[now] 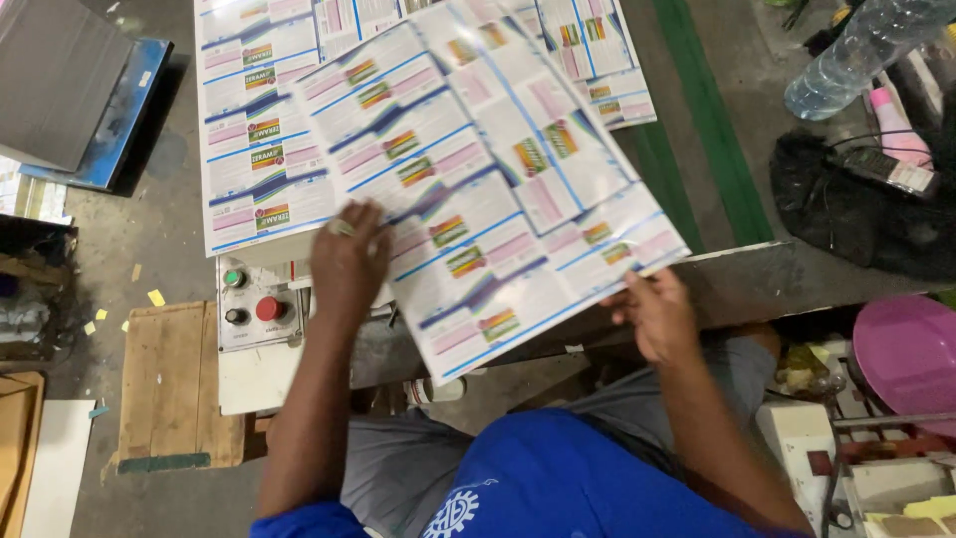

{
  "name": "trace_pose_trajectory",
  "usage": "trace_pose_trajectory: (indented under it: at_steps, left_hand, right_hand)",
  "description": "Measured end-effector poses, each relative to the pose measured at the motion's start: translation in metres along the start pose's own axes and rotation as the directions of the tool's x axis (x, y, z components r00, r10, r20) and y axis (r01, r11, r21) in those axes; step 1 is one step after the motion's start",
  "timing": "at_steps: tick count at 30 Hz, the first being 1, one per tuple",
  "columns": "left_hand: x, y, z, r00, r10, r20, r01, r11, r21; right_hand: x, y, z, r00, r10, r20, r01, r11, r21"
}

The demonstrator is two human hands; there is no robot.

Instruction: The person stands at a workbench and repeatedly picks up sheets of printed paper from a pile, flips them over, and places them onto a separate stack. The task involves continuous manual handling and sorting of the paper sheets.

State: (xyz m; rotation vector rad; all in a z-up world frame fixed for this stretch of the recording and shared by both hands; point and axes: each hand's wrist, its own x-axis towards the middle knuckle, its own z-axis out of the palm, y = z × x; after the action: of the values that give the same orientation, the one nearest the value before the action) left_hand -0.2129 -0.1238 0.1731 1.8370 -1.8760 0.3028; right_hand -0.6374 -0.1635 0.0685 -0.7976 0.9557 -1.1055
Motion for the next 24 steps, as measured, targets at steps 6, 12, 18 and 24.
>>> trace_pose_trajectory:
  at_steps: [6, 12, 18, 24]
  left_hand:
    - [0.001, -0.038, -0.001, 0.999, 0.044, -0.019, -0.038, 0.97, 0.239]
    - [-0.019, -0.04, 0.009, 1.0, -0.004, 0.007, 0.002, 0.954, 0.299]
    - [-0.013, -0.035, -0.025, 0.996, -0.012, -0.09, 0.027, 0.985, 0.17]
    - [-0.013, 0.01, -0.05, 0.989, -0.138, -0.049, 0.142, 0.984, 0.106]
  right_hand:
    - [-0.019, 0.02, -0.087, 0.99, -0.039, -0.133, 0.035, 0.999, -0.03]
    - [-0.045, 0.02, -0.128, 0.984, -0.044, -0.175, 0.037, 0.998, -0.041]
    - [-0.05, 0.029, -0.138, 0.969, 0.004, -0.246, -0.033, 0.993, -0.114]
    - [-0.029, 0.033, -0.113, 0.972, 0.047, -0.232, -0.086, 0.983, -0.161]
